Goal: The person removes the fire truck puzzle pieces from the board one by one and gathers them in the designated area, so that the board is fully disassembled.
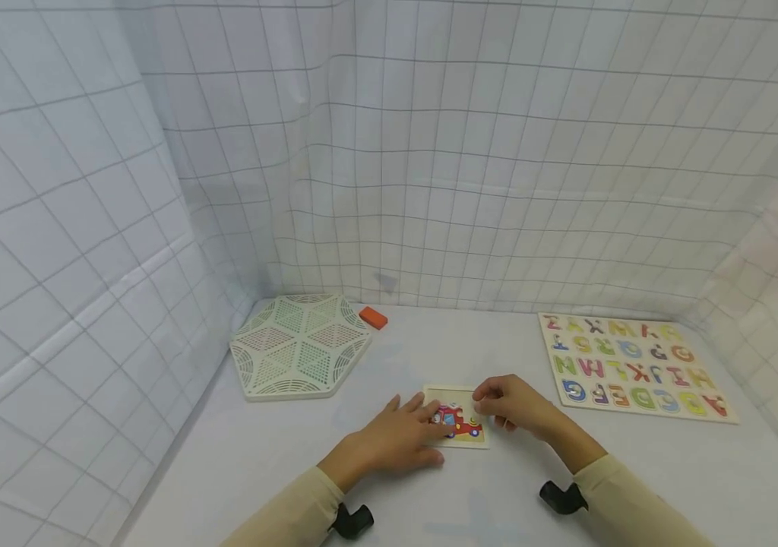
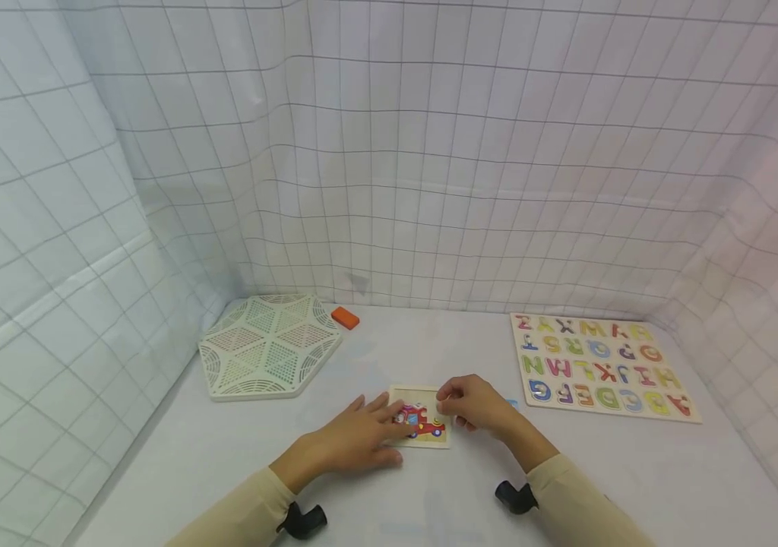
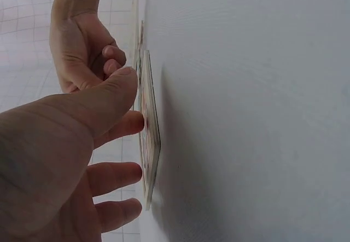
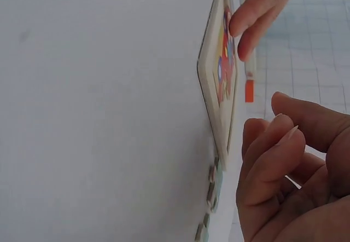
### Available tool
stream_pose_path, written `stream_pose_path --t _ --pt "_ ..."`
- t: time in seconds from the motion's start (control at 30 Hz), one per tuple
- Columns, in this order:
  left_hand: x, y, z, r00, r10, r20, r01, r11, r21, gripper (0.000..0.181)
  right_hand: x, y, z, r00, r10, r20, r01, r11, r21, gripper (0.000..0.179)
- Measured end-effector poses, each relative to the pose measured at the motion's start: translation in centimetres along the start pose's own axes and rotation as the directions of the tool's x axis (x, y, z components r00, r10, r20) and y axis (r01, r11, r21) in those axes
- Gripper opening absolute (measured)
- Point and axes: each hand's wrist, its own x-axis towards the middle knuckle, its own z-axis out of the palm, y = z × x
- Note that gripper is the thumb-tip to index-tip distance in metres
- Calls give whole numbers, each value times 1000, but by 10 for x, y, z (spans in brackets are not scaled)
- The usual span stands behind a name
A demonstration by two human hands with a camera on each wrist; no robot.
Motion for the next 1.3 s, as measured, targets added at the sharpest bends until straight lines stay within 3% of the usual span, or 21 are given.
stream_pose_path --t 0.27,0.8,1.13,1.3 --pt "-1 -1 3 1000 -2 -5 2 1000 -10 52 12 -6 18 999 -7 34 8 1000 -17 14" --pt "-1 1 -3 1000 0 19 0 1000 -5 52 15 -11 25 1000 -23 17 23 999 -26 8" --pt "-2 1 -1 999 -15 40 16 1000 -15 53 19 -11 28 1000 -16 18 14 994 112 8" --pt "-3 1 -2 999 -8 45 9 1000 -13 53 18 -11 28 999 -27 27 24 992 122 14"
